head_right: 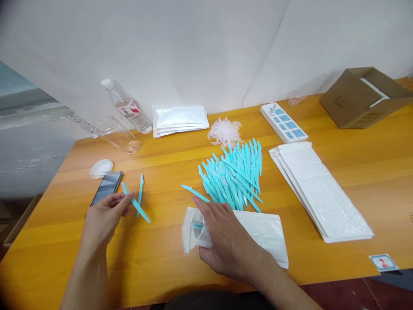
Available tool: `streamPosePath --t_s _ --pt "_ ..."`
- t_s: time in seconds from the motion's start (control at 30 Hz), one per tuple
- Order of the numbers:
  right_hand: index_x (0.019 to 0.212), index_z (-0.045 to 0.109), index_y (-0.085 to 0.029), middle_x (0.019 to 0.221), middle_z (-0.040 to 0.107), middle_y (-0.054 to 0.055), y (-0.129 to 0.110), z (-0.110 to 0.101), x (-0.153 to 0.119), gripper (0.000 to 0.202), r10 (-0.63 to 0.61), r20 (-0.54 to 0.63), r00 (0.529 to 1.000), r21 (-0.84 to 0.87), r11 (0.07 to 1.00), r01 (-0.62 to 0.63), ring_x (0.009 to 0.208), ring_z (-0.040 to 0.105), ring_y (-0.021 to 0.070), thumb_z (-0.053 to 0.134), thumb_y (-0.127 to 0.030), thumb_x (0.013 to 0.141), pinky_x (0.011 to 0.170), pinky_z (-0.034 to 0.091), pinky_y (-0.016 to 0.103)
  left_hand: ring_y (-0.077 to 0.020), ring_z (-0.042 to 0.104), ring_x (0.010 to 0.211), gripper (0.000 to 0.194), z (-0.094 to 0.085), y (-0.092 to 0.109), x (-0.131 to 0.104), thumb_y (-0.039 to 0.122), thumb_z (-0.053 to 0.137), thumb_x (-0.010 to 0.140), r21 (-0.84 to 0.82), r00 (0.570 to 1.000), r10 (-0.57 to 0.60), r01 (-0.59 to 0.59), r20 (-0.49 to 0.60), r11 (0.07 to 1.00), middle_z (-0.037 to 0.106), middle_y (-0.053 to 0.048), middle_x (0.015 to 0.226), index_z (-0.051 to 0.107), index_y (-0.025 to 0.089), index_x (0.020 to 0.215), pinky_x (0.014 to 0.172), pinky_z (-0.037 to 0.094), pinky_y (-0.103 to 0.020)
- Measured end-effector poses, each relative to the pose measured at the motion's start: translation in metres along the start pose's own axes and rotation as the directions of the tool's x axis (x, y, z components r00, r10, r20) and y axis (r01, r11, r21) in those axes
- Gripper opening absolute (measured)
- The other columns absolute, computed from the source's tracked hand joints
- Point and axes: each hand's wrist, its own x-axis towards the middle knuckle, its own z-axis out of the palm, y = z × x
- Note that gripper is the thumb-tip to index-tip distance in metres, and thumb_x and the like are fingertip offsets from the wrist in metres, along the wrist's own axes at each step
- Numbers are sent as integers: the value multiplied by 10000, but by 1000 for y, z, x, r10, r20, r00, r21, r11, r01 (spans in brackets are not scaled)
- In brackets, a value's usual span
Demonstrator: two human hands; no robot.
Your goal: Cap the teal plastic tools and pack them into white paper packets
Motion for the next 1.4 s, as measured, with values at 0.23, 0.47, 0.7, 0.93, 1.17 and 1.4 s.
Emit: streamPosePath --t_s 0.23,0.47,0.7,0.93,1.17,1.4 --pt "1543 159 -181 1507 391 146 -1 -4 3 925 -5 -24 1000 46 999 6 1341 399 289 558 -116 711 1090 338 492 -112 529 550 256 54 66 -98 412 721 802 -88 993 20 -9 115 996 584 25 597 635 184 724 525 452 -227" --pt "1551 129 -179 1485 417 157 -3 -2 2 937 -26 -53 998 87 996 30 1339 413 302 569 -129 725 1081 357 507 -162 643 715 206 71 71 -114 330 602 907 -11 892 151 -161 425 987 704 -27 810 700 223 1054 652 511 -258" --pt "1547 109 -183 1486 419 161 -4 3 3 936 -70 -45 997 94 993 74 1333 434 293 557 -115 728 1081 373 492 -221 606 942 232 65 68 -98 305 550 932 72 723 479 -585 498 808 685 -89 1038 647 221 1125 822 481 -349" --pt "1547 98 -215 1505 404 150 -11 -7 -4 919 0 -47 999 81 997 4 1362 416 296 556 -140 754 1088 374 519 -305 657 871 380 20 8 23 524 588 807 724 999 -12 -22 42 690 733 -106 959 711 202 966 709 443 -358" --pt "1547 87 -217 1556 337 145 -10 -8 -6 922 32 -80 996 88 996 -25 1351 428 287 567 -153 762 1089 377 496 -173 588 565 262 17 0 22 405 546 773 504 924 -204 15 323 864 634 -2 582 663 183 698 545 384 -254" --pt "1551 84 -196 1445 462 161 -6 -1 -3 927 45 -85 995 53 998 -41 1279 482 290 561 -138 758 1036 410 458 -240 686 802 434 42 21 -23 603 525 815 617 966 -82 -90 245 782 749 -60 842 694 210 887 672 431 -300"
